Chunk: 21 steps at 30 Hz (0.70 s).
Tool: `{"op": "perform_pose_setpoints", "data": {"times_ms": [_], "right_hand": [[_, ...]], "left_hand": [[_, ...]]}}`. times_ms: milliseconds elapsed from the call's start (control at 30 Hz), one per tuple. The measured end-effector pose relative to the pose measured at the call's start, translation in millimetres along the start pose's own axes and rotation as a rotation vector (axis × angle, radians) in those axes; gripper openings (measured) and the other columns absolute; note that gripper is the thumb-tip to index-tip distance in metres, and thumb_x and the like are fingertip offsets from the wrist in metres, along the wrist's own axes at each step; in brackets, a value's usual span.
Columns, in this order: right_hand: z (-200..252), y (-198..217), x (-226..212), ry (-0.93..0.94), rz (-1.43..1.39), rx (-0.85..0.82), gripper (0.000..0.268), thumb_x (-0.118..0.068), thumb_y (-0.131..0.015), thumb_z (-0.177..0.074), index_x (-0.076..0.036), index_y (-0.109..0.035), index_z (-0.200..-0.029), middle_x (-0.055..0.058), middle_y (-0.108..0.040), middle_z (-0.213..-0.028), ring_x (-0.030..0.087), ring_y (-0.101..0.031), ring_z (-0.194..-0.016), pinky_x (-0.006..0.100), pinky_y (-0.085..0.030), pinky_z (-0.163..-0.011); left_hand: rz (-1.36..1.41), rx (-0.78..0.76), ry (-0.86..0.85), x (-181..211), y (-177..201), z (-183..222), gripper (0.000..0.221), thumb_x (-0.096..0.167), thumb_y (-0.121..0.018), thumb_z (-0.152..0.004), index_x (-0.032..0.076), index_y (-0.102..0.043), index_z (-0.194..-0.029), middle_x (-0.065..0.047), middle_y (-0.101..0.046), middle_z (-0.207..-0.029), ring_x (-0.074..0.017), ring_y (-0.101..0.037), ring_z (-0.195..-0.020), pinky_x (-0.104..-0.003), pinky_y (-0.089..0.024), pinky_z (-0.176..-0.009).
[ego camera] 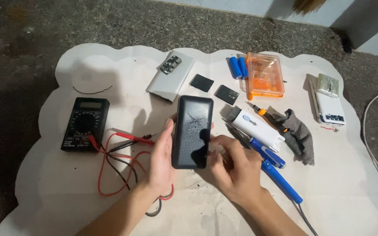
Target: Disassembling a portable power bank to remove and inspect the internal battery and circuit board.
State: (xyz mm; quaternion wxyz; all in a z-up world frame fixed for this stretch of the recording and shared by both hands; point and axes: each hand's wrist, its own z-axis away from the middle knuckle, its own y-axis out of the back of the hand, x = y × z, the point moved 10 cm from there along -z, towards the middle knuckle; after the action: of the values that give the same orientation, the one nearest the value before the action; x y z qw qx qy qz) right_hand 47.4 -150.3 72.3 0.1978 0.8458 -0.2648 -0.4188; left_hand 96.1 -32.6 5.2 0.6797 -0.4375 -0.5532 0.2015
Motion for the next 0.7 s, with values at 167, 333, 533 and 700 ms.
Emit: {"op": "perform_pose_setpoints", "data": {"times_ms": [167, 333, 533, 700], "right_hand": [[-7.0, 29.7, 30.0, -0.180, 0.041, 0.108, 0.030, -0.011, -0.051, -0.100, -0.003, -0.050, -0.129, 0.002, -0.062, -0.072, 0.011, -0.053, -0.056, 0.027, -0.039, -0.056], [-25.3, 102.3, 64.9, -0.313, 0.143, 0.224, 0.034, -0.003, -0.048, -0.113, -0.005, -0.037, -0.145, 0.017, -0.075, -0.103, 0.015, -0.050, -0.061, 0.030, -0.042, -0.059], [-1.4, 166.7, 160.5, -0.579, 0.603, 0.050, 0.044, -0.024, -0.082, -0.098, -0.003, -0.072, -0.136, 0.013, -0.076, -0.097, 0.025, -0.072, -0.089, 0.047, -0.053, -0.082], [25.4, 162.5, 201.5, -0.976, 0.652, -0.343, 0.048, -0.023, -0.083, -0.088, -0.019, -0.074, -0.134, 0.006, -0.083, -0.096, 0.022, -0.075, -0.087, 0.041, -0.056, -0.075]], "left_hand": [[0.043, 0.047, -0.060, 5.2, 18.1, -3.7, 0.048, 0.039, -0.043, -0.106, 0.005, -0.057, -0.136, -0.031, -0.066, -0.131, -0.0412, -0.070, -0.109, -0.050, -0.060, -0.087], [-0.068, 0.162, -0.072, 19.0, 15.1, -4.7, 0.040, 0.040, -0.052, -0.098, 0.011, -0.051, -0.126, -0.031, -0.069, -0.124, -0.0426, -0.074, -0.095, -0.050, -0.064, -0.071], [-0.273, 0.312, -0.018, 21.6, 15.3, -0.1, 0.046, 0.040, -0.053, -0.092, 0.007, -0.052, -0.123, -0.025, -0.073, -0.115, -0.0365, -0.077, -0.085, -0.043, -0.063, -0.063], [-0.290, 0.251, -0.035, 19.3, 15.4, -1.8, 0.045, 0.042, -0.049, -0.094, 0.009, -0.051, -0.125, -0.022, -0.070, -0.117, -0.0398, -0.078, -0.091, -0.044, -0.064, -0.065]]}}
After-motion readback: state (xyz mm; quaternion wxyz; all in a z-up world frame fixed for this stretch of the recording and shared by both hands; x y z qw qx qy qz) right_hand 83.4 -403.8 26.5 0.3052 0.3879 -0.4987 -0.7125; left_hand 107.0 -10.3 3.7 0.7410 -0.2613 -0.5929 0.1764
